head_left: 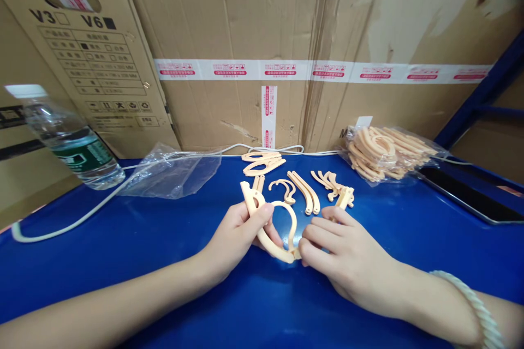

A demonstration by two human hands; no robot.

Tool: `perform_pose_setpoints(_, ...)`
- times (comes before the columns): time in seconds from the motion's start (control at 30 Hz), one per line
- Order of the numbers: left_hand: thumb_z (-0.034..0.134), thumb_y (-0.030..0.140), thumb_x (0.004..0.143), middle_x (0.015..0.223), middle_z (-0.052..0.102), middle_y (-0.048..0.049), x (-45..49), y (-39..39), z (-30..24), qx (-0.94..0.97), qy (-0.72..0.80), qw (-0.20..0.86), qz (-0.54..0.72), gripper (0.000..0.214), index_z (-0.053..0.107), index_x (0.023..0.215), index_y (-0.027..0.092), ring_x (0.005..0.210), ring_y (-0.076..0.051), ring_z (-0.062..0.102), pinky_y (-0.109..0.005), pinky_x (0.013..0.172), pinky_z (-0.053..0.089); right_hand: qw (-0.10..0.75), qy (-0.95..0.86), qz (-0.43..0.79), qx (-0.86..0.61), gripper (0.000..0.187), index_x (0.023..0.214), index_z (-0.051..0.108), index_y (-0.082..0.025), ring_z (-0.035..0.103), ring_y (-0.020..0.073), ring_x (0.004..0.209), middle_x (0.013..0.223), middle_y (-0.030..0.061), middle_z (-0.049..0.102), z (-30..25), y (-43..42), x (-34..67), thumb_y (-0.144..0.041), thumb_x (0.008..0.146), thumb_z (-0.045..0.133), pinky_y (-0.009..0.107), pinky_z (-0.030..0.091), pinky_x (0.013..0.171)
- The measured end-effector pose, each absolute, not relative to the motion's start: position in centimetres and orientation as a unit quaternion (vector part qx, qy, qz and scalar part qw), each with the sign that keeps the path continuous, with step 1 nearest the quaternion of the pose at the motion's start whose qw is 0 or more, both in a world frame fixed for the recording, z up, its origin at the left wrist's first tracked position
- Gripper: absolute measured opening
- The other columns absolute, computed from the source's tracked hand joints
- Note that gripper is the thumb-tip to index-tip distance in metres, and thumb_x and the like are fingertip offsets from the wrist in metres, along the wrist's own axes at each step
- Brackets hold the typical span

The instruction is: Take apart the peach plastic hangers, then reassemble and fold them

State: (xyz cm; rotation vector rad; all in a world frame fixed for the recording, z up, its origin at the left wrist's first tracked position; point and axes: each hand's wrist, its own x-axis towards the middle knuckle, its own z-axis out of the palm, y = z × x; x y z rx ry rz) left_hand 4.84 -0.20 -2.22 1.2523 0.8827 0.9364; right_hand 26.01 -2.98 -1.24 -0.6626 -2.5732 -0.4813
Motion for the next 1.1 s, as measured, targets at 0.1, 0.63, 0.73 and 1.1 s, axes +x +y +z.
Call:
perform_pose_setpoints(0.1,0.066,0.047,0.085,0.055,0.068,-0.0038,5.0,-0.1,-2.1,0.511,0.392,0.642,0.416,0.037,0.059,0.070,0.015,0.051,-0.014,0.063,-0.022,0.054,0.051,0.230,-0.922,-0.215,-0.227,0.030,0.081,0.058,-0.018,0.043,0.0156,0.061,0.067,0.0008,0.055,-0.9,-3.1,25.9,-0.007,0.096,0.034,0.034,0.033,0.070)
perform_pose_setpoints(0.63,0.069,0.046,0.082,0.054,0.065,-0.0018,5.3,-0.2,-1.7,0.454,0.387,0.677,0.432,0.037,0.050,0.069,0.017,0.049,-0.013,0.061,-0.023,0.052,0.052,0.234,-0.914,-0.023,-0.332,0.008,0.101,0.048,-0.021,0.059,0.0192,0.080,0.094,0.0063,0.065,1.7,1.3,31.3,-0.019,0.100,0.041,0.036,0.044,0.077)
perform_pose_setpoints(0.73,0.069,0.048,0.081,0.054,0.064,-0.0017,5.3,-0.3,-1.7,0.457,0.388,0.674,0.432,0.039,0.051,0.068,0.017,0.048,-0.013,0.060,-0.024,0.051,0.051,0.204,-0.925,-0.078,-0.312,0.012,0.096,0.052,-0.020,0.057,0.0234,0.100,0.102,0.0090,0.064,1.1,2.3,31.4,-0.016,0.100,0.041,0.045,0.042,0.092)
perform_pose_setpoints(1.1,0.069,0.048,0.081,0.053,0.065,-0.0021,5.3,-0.3,-1.6,0.459,0.389,0.676,0.426,0.039,0.050,0.068,0.017,0.049,-0.013,0.060,-0.023,0.052,0.051,0.162,-0.919,-0.096,-0.347,0.024,0.095,0.065,-0.017,0.053,0.0233,0.096,0.103,0.0121,0.063,0.1,3.2,32.1,-0.007,0.095,0.043,0.038,0.046,0.080)
